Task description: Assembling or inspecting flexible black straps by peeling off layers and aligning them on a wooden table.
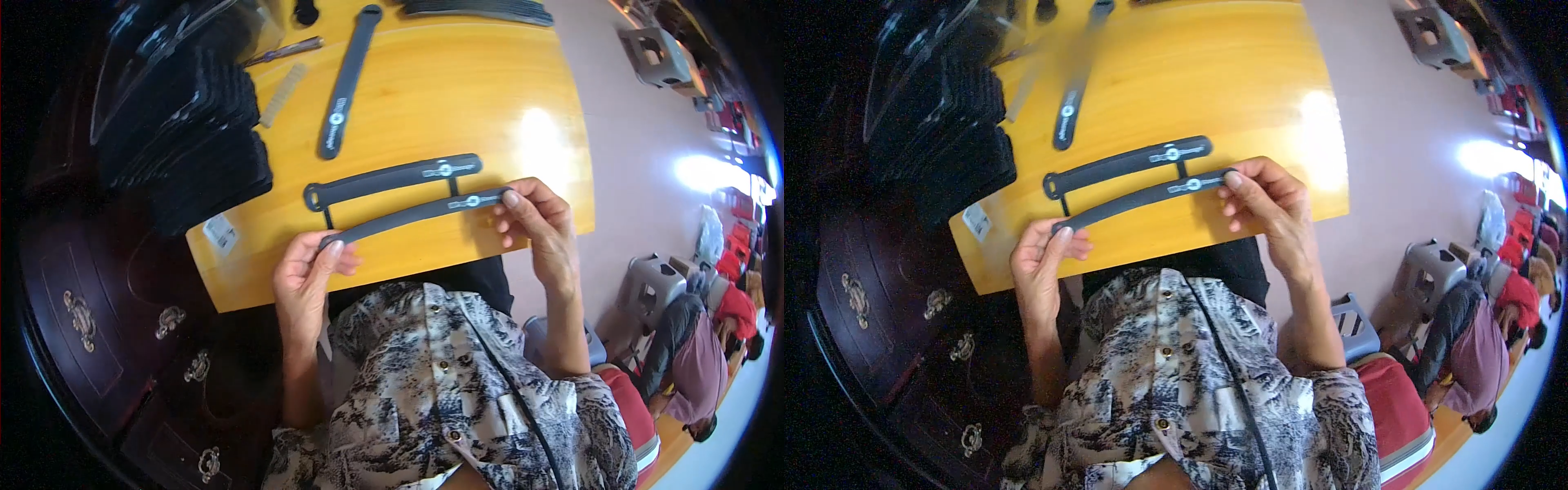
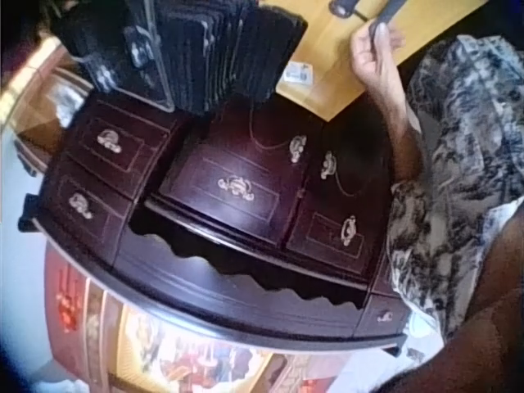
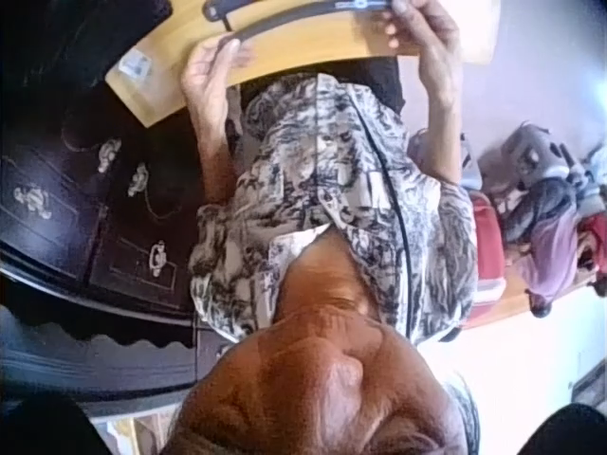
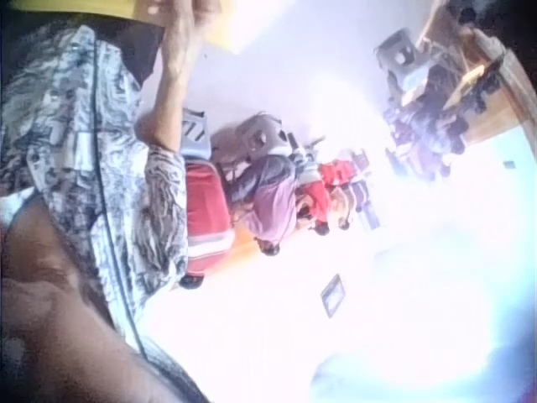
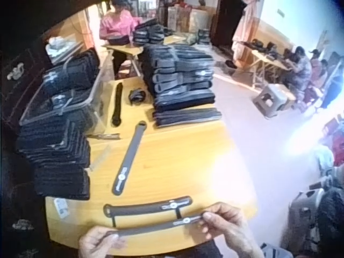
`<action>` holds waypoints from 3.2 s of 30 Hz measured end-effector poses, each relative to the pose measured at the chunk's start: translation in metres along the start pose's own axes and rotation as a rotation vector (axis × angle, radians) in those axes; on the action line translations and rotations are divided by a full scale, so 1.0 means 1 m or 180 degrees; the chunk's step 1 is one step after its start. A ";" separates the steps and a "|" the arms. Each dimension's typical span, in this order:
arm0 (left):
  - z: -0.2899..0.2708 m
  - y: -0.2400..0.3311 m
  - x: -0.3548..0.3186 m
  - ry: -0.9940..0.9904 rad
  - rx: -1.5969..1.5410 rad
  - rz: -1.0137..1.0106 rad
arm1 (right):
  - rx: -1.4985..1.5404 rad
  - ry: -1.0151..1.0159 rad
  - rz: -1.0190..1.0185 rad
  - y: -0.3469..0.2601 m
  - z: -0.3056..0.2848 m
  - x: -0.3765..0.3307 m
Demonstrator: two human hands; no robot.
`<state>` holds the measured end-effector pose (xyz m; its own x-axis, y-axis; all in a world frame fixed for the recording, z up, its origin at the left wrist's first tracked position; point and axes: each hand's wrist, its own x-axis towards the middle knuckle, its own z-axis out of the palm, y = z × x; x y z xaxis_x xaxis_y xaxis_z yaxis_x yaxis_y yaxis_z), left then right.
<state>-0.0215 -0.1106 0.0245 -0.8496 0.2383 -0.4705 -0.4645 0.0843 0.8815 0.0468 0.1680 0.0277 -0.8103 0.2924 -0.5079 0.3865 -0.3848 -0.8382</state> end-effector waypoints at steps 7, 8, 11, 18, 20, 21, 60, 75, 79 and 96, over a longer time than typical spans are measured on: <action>-0.005 0.002 0.002 0.0105 0.0200 0.0323 | -0.0755 0.0203 -0.0059 -0.011 0.004 -0.005; -0.007 0.003 0.002 0.0164 0.0308 0.0305 | -0.0895 0.0199 -0.0082 -0.012 0.005 -0.006; -0.006 0.005 0.006 0.0439 0.0263 0.0266 | -0.1066 0.0257 -0.0014 -0.011 0.009 -0.004; -0.004 0.004 0.014 0.0868 0.0273 0.0422 | -0.1149 0.0302 -0.0149 -0.011 0.017 -0.003; -0.002 0.005 0.017 0.0905 0.0419 0.0453 | -0.1117 0.0328 -0.0134 -0.011 0.016 -0.002; -0.001 0.005 0.018 0.0945 0.0571 0.0493 | -0.1126 0.0333 -0.0128 -0.011 0.016 -0.002; -0.001 0.006 0.017 0.0920 0.0850 0.0455 | -0.1068 0.0565 -0.0154 -0.011 0.022 -0.003; 0.003 0.007 0.015 0.1018 0.0919 0.0268 | -0.1157 0.0558 0.0016 -0.008 0.018 -0.003; 0.003 0.002 0.017 0.0984 0.1064 0.0321 | -0.1146 0.0618 -0.0005 -0.009 0.019 -0.004; 0.015 0.013 0.018 0.1099 0.1243 0.0112 | -0.0981 0.0787 0.0025 -0.005 0.021 -0.001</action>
<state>-0.0389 -0.0905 0.0286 -0.9265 -0.0799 -0.3677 -0.3624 0.4522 0.8150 0.0366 0.1516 0.0369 -0.6908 0.5070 -0.5155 0.5368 -0.1180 -0.8354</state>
